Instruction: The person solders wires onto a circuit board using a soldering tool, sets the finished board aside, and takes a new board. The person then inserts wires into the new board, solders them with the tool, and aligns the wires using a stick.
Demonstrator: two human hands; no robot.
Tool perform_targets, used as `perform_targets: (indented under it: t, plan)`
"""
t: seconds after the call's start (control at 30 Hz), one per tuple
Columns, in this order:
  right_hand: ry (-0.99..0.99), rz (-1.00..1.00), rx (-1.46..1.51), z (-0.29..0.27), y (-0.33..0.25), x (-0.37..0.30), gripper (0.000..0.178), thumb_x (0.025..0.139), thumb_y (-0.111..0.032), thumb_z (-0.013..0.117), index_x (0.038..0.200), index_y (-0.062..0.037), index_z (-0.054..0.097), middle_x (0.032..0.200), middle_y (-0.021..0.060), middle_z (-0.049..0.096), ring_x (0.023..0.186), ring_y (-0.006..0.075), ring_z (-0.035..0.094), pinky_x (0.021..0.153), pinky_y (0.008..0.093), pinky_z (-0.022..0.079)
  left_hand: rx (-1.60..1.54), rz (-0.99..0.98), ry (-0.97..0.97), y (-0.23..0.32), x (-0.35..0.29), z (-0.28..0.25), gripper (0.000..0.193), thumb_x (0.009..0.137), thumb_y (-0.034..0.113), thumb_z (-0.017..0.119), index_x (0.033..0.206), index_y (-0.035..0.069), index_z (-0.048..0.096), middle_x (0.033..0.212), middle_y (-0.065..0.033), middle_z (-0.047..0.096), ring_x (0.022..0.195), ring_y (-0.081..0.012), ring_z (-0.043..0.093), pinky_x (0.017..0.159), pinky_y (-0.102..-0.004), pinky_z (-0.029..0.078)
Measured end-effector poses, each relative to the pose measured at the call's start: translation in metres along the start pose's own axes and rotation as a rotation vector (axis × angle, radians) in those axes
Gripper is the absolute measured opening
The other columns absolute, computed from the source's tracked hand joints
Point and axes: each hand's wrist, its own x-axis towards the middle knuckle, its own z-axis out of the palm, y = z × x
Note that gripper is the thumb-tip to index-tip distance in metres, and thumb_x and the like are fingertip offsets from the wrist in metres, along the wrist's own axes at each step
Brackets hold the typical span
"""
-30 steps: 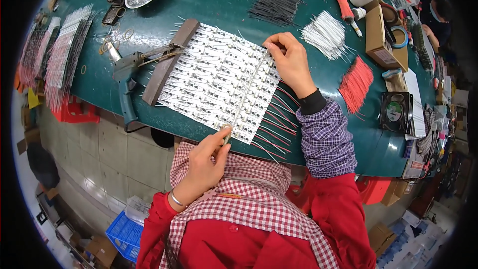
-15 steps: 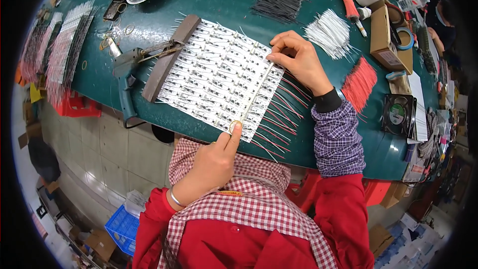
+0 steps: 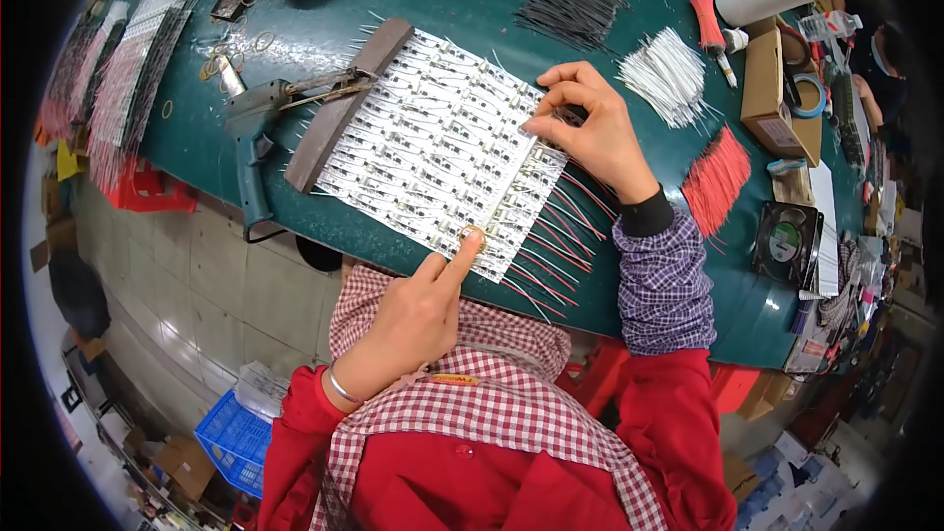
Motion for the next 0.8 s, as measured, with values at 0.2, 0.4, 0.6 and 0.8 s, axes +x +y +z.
perform_targets:
  t: [0.2,0.4,0.6,0.8]
  plan:
    - [-0.001,-0.111,-0.181,0.004,0.000,-0.004,0.018,0.072,-0.013,0.085,0.081,-0.0042,0.072,0.120,0.0074,0.061,0.107,0.0230,0.054,0.090,0.0330,0.047,0.101,-0.142,-0.303,0.008,0.016,-0.012,0.094,0.072,-0.006,0.062,0.157,0.001,0.024,0.089,-0.0195,0.055,0.062,-0.0361,0.060,0.054,-0.0437,0.052]
    - [-0.038,-0.025,-0.145,0.005,-0.006,-0.008,0.016,0.074,-0.013,0.083,0.080,-0.0048,0.071,0.131,0.0094,0.056,0.120,0.0281,0.045,0.099,0.0384,0.042,0.143,-0.117,-0.501,0.012,0.028,-0.020,0.103,0.068,-0.005,0.061,0.157,-0.007,0.009,0.082,-0.0227,0.059,0.062,-0.0404,0.061,0.056,-0.0468,0.051]
    - [0.000,-0.099,-0.220,0.009,-0.004,-0.011,0.018,0.072,-0.008,0.083,0.078,-0.0053,0.066,0.128,0.0102,0.057,0.114,0.0312,0.047,0.097,0.0395,0.043,0.125,-0.079,-0.540,0.014,0.041,-0.024,0.097,0.066,-0.007,0.060,0.153,-0.014,0.018,0.079,-0.0290,0.063,0.063,-0.0410,0.063,0.059,-0.0488,0.051]
    - [0.210,0.090,0.420,-0.006,0.015,-0.014,0.017,0.094,-0.014,0.068,0.108,-0.0056,0.073,0.138,0.0090,0.058,0.117,0.0158,0.056,0.098,0.0342,0.046,-0.247,-0.016,-0.139,-0.008,0.007,-0.015,0.075,0.080,-0.011,0.054,0.152,-0.006,0.033,0.083,-0.0246,0.066,0.065,-0.0338,0.066,0.064,-0.0421,0.054]
